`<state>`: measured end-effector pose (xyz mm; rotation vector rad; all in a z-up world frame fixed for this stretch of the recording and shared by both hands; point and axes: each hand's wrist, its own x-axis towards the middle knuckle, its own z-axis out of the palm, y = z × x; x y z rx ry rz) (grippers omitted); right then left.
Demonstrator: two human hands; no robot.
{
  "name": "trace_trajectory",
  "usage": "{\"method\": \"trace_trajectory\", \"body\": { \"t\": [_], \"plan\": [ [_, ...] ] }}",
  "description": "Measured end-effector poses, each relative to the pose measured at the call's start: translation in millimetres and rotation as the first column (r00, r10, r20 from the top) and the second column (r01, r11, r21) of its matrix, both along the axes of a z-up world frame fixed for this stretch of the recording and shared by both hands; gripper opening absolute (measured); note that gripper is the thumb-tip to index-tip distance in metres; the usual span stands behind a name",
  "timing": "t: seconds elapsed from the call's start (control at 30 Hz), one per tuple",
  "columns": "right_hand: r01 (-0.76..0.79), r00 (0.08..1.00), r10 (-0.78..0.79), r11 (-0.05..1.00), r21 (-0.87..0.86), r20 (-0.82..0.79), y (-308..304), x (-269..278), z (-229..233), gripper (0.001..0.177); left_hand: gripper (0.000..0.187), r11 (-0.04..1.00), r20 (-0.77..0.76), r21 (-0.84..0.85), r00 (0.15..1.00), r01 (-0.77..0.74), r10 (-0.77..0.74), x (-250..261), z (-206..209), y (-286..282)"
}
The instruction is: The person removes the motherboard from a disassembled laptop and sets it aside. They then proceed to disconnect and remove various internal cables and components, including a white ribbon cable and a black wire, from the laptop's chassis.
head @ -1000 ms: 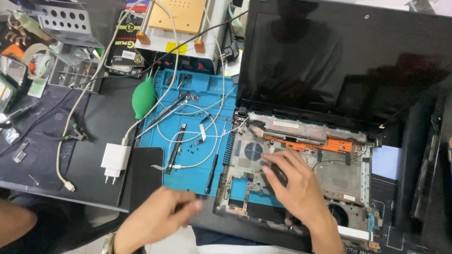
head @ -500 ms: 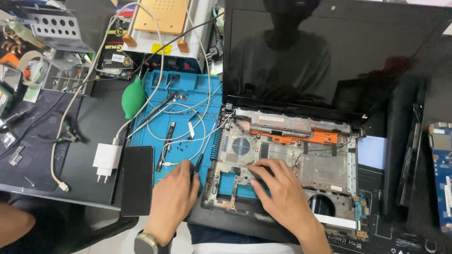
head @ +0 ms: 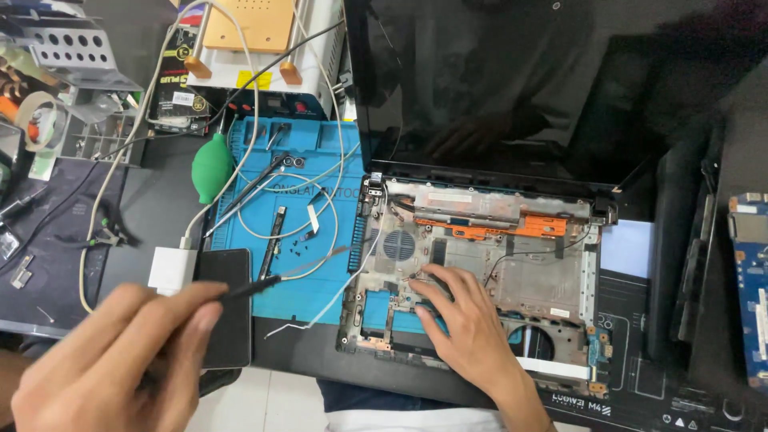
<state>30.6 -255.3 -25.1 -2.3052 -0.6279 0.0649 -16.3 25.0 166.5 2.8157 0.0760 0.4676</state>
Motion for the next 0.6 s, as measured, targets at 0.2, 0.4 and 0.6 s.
{"method": "trace_trajectory", "body": {
  "t": [0.2,0.4,0.6],
  "plan": [
    [0.004,1.0,-0.004,1.0,0.003,-0.017,-0.2,-0.1,0.7,0.032,0.01,0.936,-0.023,0.156,0.949,0.315,-0.316,86.5,-19.0,-10.4],
    [0.016,1.0,-0.017,1.0,-0.025,-0.022,1.6,0.7,-0.2,0.032,0.01,0.91,-0.017,0.117,0.917,0.397,-0.398,112.5,-49.5,-6.7],
    [0.028,0.999,-0.029,0.999,-0.025,-0.04,1.8,1.0,-4.5,0.031,0.004,0.91,-0.055,0.132,0.919,0.394,-0.39,118.6,-54.0,-8.4]
  ]
}}
